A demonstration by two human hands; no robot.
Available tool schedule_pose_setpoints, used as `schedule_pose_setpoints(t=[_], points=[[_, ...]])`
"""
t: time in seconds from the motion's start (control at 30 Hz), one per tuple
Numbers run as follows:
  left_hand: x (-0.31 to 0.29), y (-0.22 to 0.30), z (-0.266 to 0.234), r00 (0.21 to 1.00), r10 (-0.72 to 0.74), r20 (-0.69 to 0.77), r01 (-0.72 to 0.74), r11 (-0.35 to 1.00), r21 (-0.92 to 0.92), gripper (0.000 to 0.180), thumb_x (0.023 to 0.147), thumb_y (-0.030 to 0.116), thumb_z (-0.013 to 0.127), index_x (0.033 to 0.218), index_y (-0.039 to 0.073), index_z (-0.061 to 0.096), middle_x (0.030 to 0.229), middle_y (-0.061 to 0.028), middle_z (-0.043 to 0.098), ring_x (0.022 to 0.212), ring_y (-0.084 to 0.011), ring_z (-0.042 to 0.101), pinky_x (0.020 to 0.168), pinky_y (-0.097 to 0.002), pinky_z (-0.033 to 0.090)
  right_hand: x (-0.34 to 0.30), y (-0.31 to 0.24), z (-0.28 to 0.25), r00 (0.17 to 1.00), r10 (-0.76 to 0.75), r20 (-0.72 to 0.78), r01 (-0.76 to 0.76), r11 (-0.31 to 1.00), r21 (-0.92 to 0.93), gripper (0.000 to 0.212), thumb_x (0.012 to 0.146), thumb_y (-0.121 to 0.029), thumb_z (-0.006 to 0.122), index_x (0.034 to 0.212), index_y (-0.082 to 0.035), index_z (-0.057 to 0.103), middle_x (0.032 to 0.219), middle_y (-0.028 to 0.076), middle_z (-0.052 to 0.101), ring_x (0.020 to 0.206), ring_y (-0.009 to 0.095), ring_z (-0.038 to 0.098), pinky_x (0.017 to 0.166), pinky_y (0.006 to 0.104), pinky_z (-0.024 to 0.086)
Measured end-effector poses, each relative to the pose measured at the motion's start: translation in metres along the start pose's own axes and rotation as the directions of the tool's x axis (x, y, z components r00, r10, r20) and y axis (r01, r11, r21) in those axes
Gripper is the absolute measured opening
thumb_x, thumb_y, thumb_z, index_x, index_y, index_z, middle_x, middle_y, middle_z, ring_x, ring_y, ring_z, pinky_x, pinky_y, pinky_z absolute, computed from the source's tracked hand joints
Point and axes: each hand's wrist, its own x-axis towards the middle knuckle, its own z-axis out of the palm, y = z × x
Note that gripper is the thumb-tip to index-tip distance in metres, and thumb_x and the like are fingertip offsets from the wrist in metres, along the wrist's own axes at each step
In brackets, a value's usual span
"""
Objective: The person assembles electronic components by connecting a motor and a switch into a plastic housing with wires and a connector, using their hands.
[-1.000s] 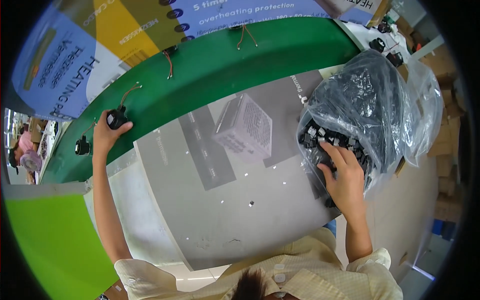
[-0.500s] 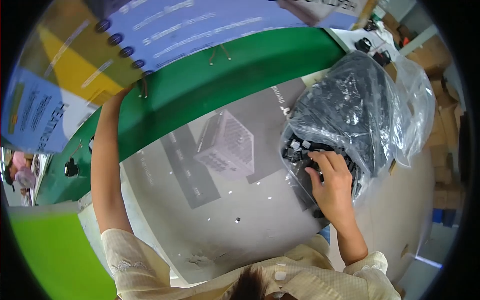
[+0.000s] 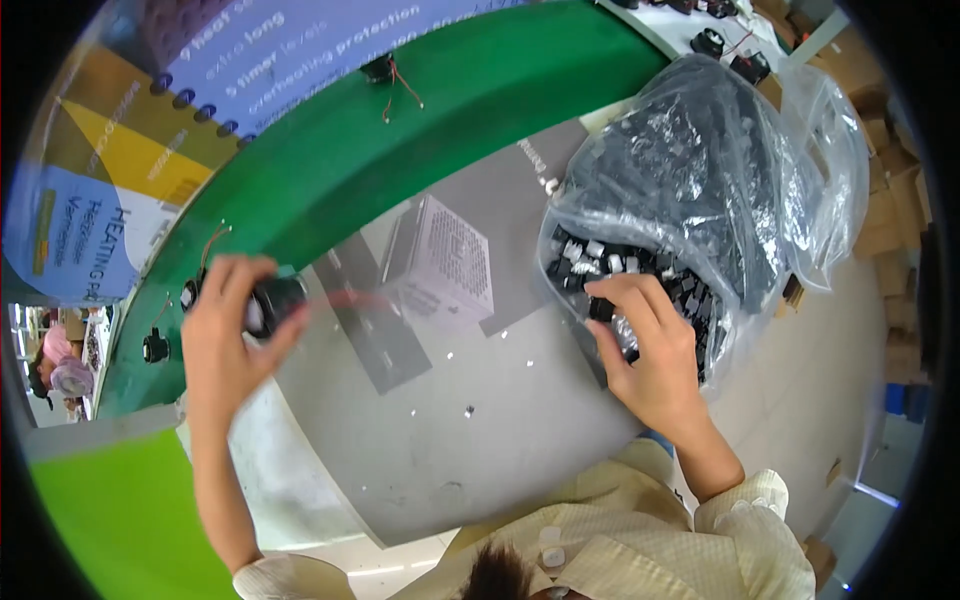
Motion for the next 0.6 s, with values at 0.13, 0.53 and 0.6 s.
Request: schedule_pose_setpoints(t=[0.13,0.53,0.6], points=[[-0.082,0.054,0.011,0.979,-0.17,0.108,0.173,0.985,-0.018,0.043,0.074,0.028,0.084,0.106,0.006,0.064,0.1,-0.0096,0.063,0.067,-0.0259,0.066,0.056,-0.0353,0.053,-0.005,-0.007,0.015,1.0,-0.012,0.027,0.011,0.999,0.045,0.032,0.078,0.006,0.072,0.108,-0.004,0.065,0.107,0.013,0.061,0.085,0.031,0.066,0.068,0.0381,0.055],[-0.097,0.074,0.055,0.985,-0.069,0.157,0.02,0.955,0.295,0.021,0.08,0.009,0.071,0.1,0.005,0.066,0.113,-0.0106,0.063,0.117,-0.0304,0.056,0.094,-0.0418,0.044,0.011,-0.046,0.064,0.961,-0.003,0.277,-0.183,0.745,0.642,0.03,0.09,0.003,0.064,0.119,-0.003,0.067,0.11,0.01,0.068,0.09,0.017,0.065,0.082,0.0263,0.051],[-0.086,0.07,0.059,0.982,-0.028,0.189,-0.007,0.983,0.181,0.013,0.083,0.001,0.065,0.095,0.003,0.068,0.102,-0.0109,0.067,0.104,-0.0302,0.064,0.087,-0.0411,0.049,0.016,-0.05,0.081,0.952,0.041,0.303,-0.263,0.616,0.743,0.029,0.091,0.004,0.063,0.119,-0.002,0.065,0.112,0.01,0.068,0.093,0.016,0.065,0.084,0.0263,0.052]])
